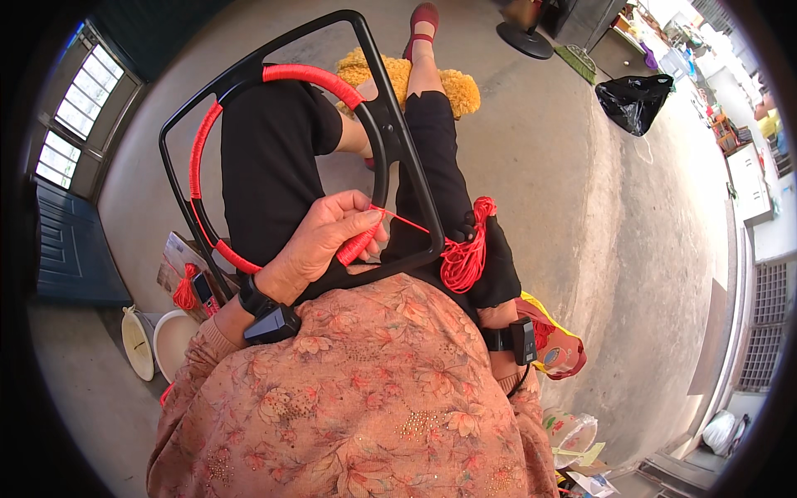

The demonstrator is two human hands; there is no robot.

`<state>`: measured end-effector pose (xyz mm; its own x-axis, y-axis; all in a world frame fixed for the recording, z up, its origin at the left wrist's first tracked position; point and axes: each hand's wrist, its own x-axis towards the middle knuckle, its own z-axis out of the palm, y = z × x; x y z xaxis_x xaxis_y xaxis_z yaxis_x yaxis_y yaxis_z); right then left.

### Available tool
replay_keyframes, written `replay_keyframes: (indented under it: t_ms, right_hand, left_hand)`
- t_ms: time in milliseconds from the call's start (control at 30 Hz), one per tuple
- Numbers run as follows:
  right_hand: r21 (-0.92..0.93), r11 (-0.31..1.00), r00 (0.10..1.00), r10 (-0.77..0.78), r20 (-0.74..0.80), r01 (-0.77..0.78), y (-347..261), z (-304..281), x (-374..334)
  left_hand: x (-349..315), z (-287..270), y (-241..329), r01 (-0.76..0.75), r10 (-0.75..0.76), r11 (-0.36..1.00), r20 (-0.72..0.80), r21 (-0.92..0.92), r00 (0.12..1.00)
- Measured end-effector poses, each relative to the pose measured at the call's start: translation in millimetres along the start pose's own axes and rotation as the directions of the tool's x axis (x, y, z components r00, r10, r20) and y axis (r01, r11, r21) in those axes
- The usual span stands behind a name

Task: Wrapping a red cord or ribbon around a black square frame component, likely for furniture manufacturing.

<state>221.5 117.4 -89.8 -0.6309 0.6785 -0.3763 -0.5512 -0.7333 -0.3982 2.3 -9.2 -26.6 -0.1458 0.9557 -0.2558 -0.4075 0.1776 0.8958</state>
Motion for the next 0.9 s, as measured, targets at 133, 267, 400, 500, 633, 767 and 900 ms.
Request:
replay_keyframes:
  t_ms: [133, 267, 400, 500, 633, 767, 900]
  right_hand:
    - [0.048, 0.998, 0.992, 0.027, 0.123, -0.033, -1, -17, 5]
    - [0.076, 0.996, 0.986, 0.035, 0.163, -0.048, 0, -12, 4]
    - [0.060, 0.997, 0.990, 0.030, 0.140, -0.039, -1, -10, 3]
    - [0.026, 1.000, 0.992, 0.014, 0.123, -0.017, 0, -2, 1]
    - [0.079, 0.996, 0.990, 0.028, 0.141, -0.040, 0, -5, 3]
    - [0.077, 0.996, 0.991, 0.028, 0.131, -0.039, 0, -6, 4]
    - [0.082, 0.996, 0.993, 0.029, 0.117, -0.039, 1, -6, 3]
  left_hand:
    - [0, 0, 0, -0.002, 0.002, 1.000, 0.008, -0.002, 1.000]
    - [1, -2, -3, -0.017, 0.017, 1.000, 0.019, -0.008, 1.000]
    - [2, -1, -3, -0.018, 0.018, 1.000, 0.016, -0.006, 1.000]
    - [2, -1, -2, -0.016, 0.016, 1.000, 0.014, -0.005, 1.000]
    - [1, 0, -1, -0.002, 0.002, 1.000, 0.012, -0.003, 1.000]
    - [0, -1, -1, 0.001, 0.000, 1.000, 0.011, -0.005, 1.000]
    - [0, -1, -1, 0.000, 0.000, 1.000, 0.007, -0.001, 1.000]
